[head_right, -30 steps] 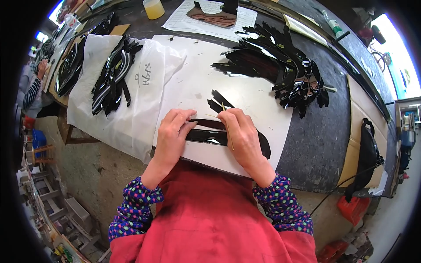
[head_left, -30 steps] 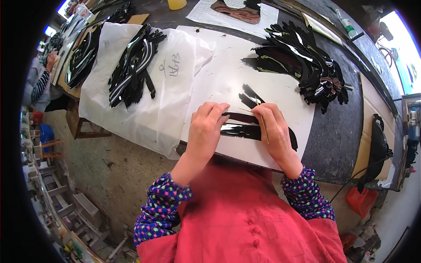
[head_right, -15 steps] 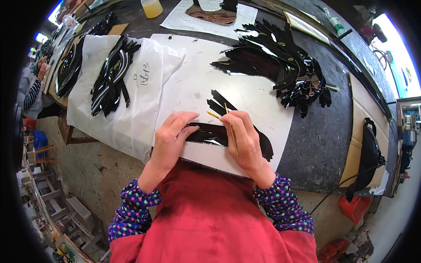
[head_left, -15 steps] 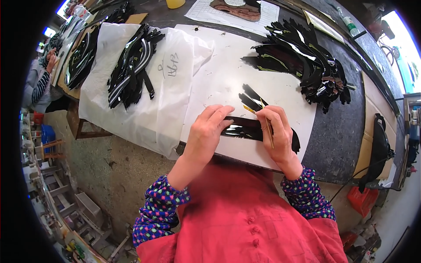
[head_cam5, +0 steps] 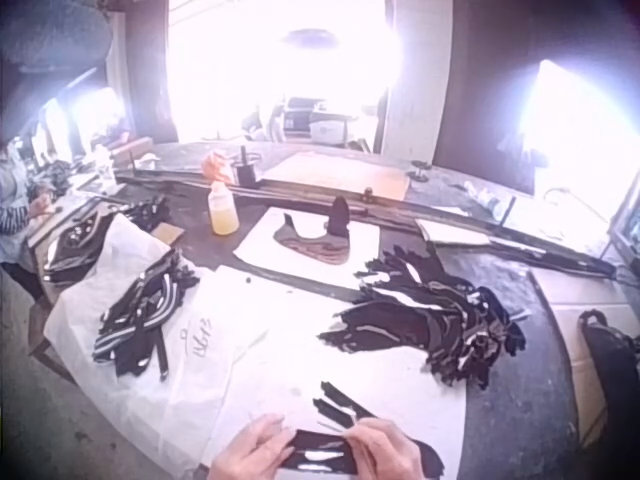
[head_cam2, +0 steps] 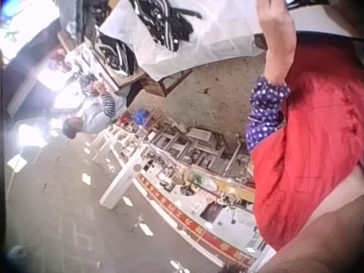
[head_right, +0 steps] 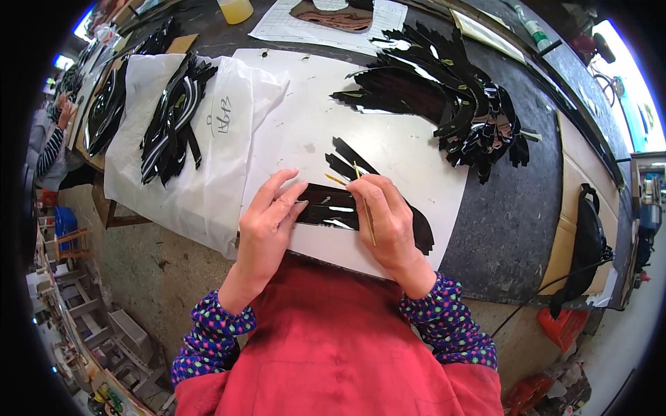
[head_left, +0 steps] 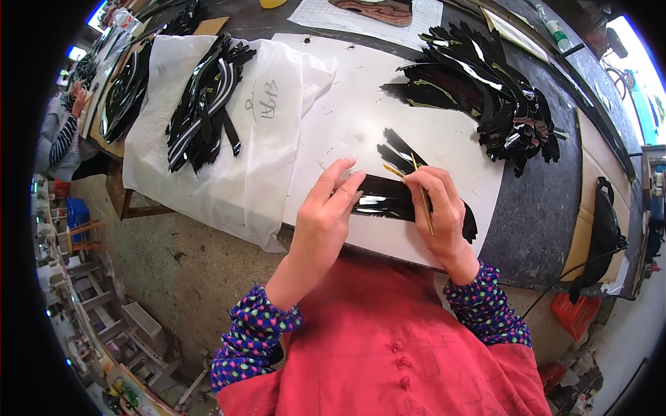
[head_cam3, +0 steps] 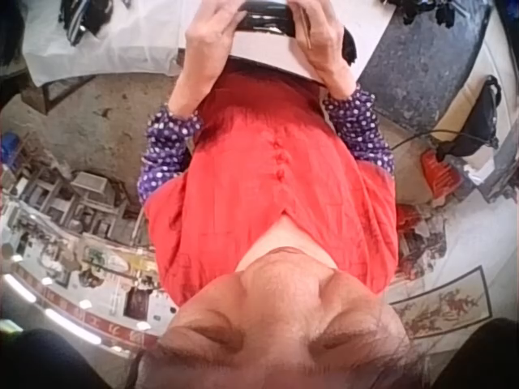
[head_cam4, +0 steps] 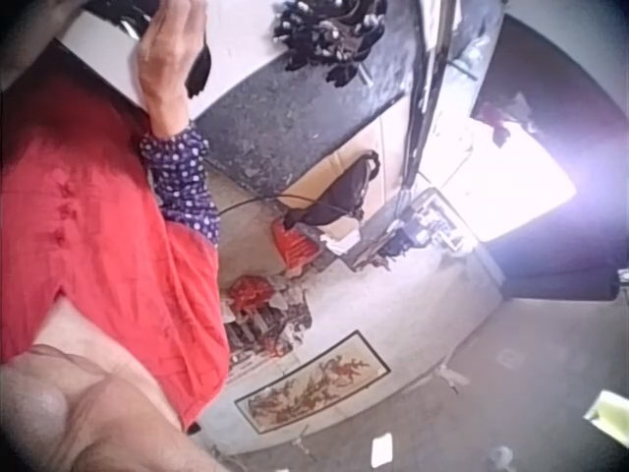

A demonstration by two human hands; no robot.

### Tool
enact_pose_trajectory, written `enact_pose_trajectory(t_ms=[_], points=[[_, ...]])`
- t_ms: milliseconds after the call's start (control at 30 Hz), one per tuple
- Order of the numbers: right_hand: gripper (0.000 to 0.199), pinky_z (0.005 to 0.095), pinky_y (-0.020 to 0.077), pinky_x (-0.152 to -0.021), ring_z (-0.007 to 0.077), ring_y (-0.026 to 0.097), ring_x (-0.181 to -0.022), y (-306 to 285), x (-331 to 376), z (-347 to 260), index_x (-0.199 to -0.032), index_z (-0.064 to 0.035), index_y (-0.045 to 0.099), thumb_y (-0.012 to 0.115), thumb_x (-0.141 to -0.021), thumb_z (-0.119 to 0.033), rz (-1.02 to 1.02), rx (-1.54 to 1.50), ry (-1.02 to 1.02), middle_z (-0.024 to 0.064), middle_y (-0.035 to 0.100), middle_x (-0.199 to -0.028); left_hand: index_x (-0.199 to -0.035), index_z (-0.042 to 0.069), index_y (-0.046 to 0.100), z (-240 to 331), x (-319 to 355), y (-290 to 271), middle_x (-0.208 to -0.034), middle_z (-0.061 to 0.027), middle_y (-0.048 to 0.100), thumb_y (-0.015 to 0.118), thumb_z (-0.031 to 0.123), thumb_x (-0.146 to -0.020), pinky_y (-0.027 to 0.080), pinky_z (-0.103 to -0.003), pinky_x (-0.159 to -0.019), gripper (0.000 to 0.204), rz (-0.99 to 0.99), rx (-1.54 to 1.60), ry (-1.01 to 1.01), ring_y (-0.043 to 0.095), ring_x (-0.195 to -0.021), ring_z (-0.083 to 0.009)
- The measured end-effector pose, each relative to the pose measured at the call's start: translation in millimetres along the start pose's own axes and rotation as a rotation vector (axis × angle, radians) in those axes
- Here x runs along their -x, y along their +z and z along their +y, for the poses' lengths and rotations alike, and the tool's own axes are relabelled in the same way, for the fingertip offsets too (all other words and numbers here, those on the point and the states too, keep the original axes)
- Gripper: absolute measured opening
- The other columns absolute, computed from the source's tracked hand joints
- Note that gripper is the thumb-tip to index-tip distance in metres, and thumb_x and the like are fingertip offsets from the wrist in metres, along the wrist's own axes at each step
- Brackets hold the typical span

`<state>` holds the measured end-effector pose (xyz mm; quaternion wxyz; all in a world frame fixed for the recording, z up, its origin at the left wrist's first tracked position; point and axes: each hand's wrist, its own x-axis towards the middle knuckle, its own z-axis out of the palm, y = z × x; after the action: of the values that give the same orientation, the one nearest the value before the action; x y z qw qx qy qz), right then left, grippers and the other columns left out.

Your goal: Applying glue to the edges of black shoe upper components using a small wooden applicator stick.

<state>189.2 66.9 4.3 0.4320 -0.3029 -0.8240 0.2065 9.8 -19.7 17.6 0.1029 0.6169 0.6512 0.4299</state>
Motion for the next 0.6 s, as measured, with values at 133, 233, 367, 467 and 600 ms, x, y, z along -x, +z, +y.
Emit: enact_pose_trajectory(t_ms=[133,233,367,467,600], points=[[0.026,0.0354,0.0552,-0.07,0.0309,0.067,-0.082,-0.8,-0.2,-1.4,-0.106,0.0003,0.063,0.068,-0.085,0.014,-0.002,-0.034,0.015,0.0161,0.065,-0.099,-0.114,0.001,0.072,4.3,0.6,1.7,-0.125,-0.011,0.066,0.073,-0.009,-0.083,0.06,-0.032,-0.075,0.033,0.035,0.036,0.022,0.071,-0.09,-0.0218],[0.025,0.0356,0.0551,-0.07,0.0308,0.066,-0.084,-1.4,3.2,-1.3,-0.106,0.0004,0.064,0.068,-0.085,0.013,0.047,-0.046,0.064,0.016,0.064,-0.099,-0.112,0.002,0.073,7.0,-11.8,1.0,-0.12,-0.0105,0.067,0.072,-0.008,-0.084,0.058,-0.033,-0.075,0.03,0.057,0.149,0.008,0.07,-0.089,-0.0219],[0.025,0.0358,0.055,-0.07,0.0308,0.066,-0.085,0.6,2.1,0.7,-0.107,0.0003,0.064,0.068,-0.086,0.013,0.078,-0.031,0.053,0.0159,0.064,-0.099,-0.11,0.002,0.071,-9.2,-35.9,13.7,-0.107,-0.0118,0.064,0.069,-0.007,-0.088,0.055,-0.035,-0.072,0.024,0.119,0.147,0.068,0.067,-0.086,-0.0254],[0.025,0.0364,0.0551,-0.071,0.0319,0.066,-0.087,0.9,2.3,1.6,-0.107,0.0001,0.064,0.067,-0.086,0.013,0.072,0.011,0.056,0.0159,0.064,-0.099,-0.108,0.004,0.072,-11.0,-36.2,22.4,-0.102,-0.0091,0.064,0.067,-0.004,-0.09,0.054,-0.034,-0.076,0.02,0.062,0.151,-0.044,0.066,-0.088,-0.0252],[0.027,0.0376,0.0548,-0.074,0.0324,0.065,-0.089,0.4,1.5,-0.1,-0.107,-0.0001,0.064,0.068,-0.085,0.014,0.016,0.028,0.034,0.016,0.064,-0.099,-0.105,0.005,0.071,-18.9,-28.4,24.2,-0.103,-0.009,0.065,0.068,-0.005,-0.085,0.052,-0.036,-0.081,0.022,0.056,-0.055,0.003,0.065,-0.094,-0.0284]])
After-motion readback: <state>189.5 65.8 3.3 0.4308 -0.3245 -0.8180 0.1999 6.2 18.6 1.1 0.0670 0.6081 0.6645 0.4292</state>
